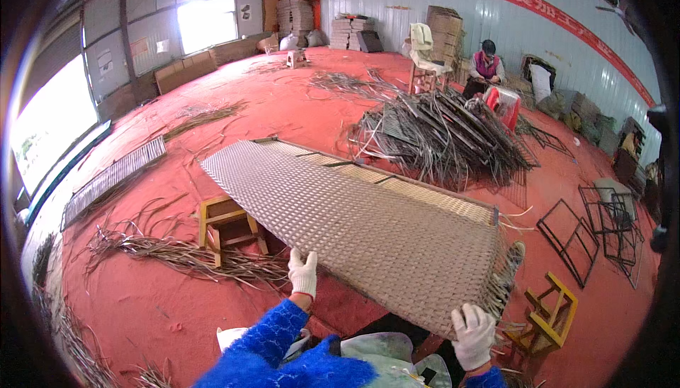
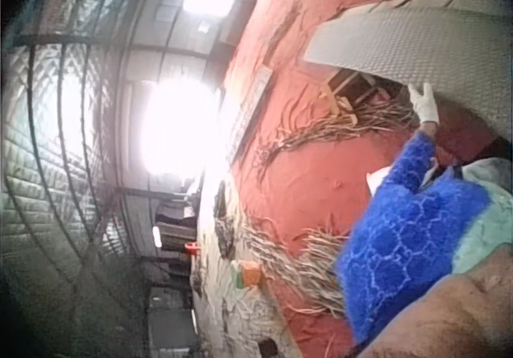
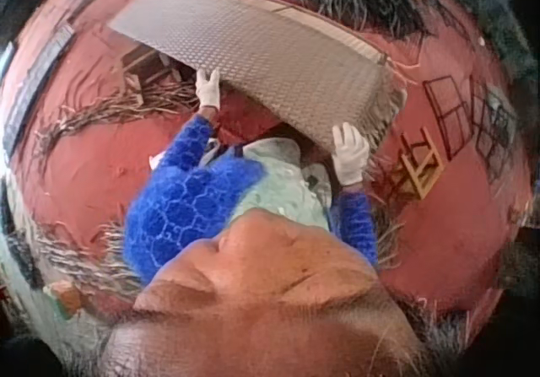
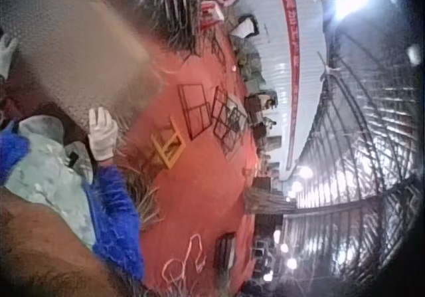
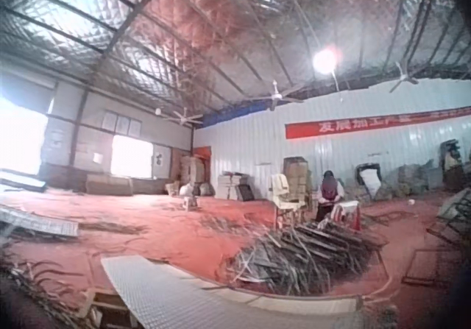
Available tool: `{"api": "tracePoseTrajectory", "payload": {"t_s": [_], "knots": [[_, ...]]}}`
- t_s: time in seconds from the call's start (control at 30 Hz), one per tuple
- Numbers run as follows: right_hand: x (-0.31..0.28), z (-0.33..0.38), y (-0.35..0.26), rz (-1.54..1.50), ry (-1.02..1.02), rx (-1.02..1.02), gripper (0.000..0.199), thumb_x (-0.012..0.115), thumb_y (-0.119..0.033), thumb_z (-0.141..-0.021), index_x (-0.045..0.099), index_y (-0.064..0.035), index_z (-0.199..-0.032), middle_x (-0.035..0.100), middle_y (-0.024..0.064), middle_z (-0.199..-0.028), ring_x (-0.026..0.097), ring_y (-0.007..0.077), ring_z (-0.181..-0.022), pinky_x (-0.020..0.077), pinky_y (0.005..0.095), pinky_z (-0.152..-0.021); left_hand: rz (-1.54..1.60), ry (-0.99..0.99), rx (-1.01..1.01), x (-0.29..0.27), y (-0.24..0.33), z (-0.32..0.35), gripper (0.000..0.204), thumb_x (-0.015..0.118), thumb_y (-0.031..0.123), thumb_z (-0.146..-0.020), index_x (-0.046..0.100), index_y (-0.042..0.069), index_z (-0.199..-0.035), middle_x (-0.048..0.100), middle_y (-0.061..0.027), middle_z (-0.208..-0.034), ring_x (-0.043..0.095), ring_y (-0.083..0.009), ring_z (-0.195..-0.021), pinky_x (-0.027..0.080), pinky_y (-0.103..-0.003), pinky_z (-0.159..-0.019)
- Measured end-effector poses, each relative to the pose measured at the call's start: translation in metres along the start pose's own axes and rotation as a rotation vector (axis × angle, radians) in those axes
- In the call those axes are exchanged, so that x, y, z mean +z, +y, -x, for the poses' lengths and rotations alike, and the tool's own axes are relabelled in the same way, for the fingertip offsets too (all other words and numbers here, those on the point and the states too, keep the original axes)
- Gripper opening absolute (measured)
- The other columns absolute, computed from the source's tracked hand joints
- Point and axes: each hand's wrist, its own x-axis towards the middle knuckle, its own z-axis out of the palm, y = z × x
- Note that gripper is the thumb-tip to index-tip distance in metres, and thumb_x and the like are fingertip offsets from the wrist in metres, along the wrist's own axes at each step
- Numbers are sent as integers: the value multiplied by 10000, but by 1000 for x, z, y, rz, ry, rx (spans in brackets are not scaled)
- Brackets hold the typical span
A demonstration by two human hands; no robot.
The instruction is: The person weaves thin bamboo strips into a large mat by hand, interlacing them through a pre-existing grid. They periodically lift and reposition the mat to continue weaving along the edge, then set it aside and adjust their clothing.
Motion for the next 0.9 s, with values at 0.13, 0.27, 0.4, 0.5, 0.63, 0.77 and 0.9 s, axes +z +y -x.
{"api": "tracePoseTrajectory", "payload": {"t_s": [0.13, 0.27, 0.4, 0.5, 0.63, 0.77, 0.9], "knots": [[1, -8, 24, 104, -46, 91, 722, 769, -109, -530, 537, -161, -1211, 485, 84, -1258, 482, 305, -1159, 393, 472, -932, 648, -341, -348, 24, -12, 7, 331, 590, 310, -938, 574, 45, -1135, 635, -89, -1086, 567, -178, -1019, 469, -318, -869], [1, -23, 44, 171, 30, 121, 836, 818, -68, -467, 513, -168, -1239, 473, 78, -1289, 466, 313, -1186, 379, 485, -970, 1605, -1057, -951, 51, -13, -13, 294, 509, 351, -999, 579, 74, -1072, 629, -75, -998, 588, -247, -987, 459, -416, -968], [9, -46, 85, 271, 120, 235, 900, 856, -75, -477, 485, -169, -1292, 472, 77, -1330, 458, 315, -1220, 364, 483, -1015, 1265, -938, -996, 104, 31, -31, 341, 521, 374, -987, 613, 68, -1108, 655, -77, -1081, 595, -257, -1031, 439, -392, -1008], [23, -67, 118, 377, 167, 436, 854, 832, -75, -568, 469, -158, -1337, 498, 98, -1334, 484, 313, -1210, 374, 440, -1027, 1173, -705, -1147, 150, 66, -34, 364, 545, 390, -971, 638, 62, -1101, 674, -79, -1086, 607, -260, -1019, 440, -367, -1010], [36, -96, 138, 399, 60, 786, 696, 780, -93, -674, 505, -115, -1313, 539, 135, -1306, 519, 318, -1188, 397, 417, -1011, 1058, -664, -1170, 208, 90, -31, 459, 551, 436, -955, 547, 67, -1227, 589, -123, -1235, 512, -301, -1158, 396, -402, -1031], [40, -118, 127, 415, -100, 600, 474, 733, -176, -734, 592, -101, -1180, 587, 122, -1236, 537, 298, -1165, 411, 438, -975, 1029, -782, -1236, 252, 83, -29, 559, 522, 456, -958, 450, 85, -1369, 498, -141, -1392, 420, -325, -1300, 343, -443, -1079], [43, -111, 97, 160, -297, 481, 304, 683, -250, -772, 662, -120, -1046, 644, 115, -1101, 591, 306, -1059, 464, 429, -896, 836, -904, -1214, 277, 46, -22, 535, 493, 432, -969, 438, 105, -1388, 471, -124, -1424, 410, -295, -1322, 339, -433, -1091]]}}
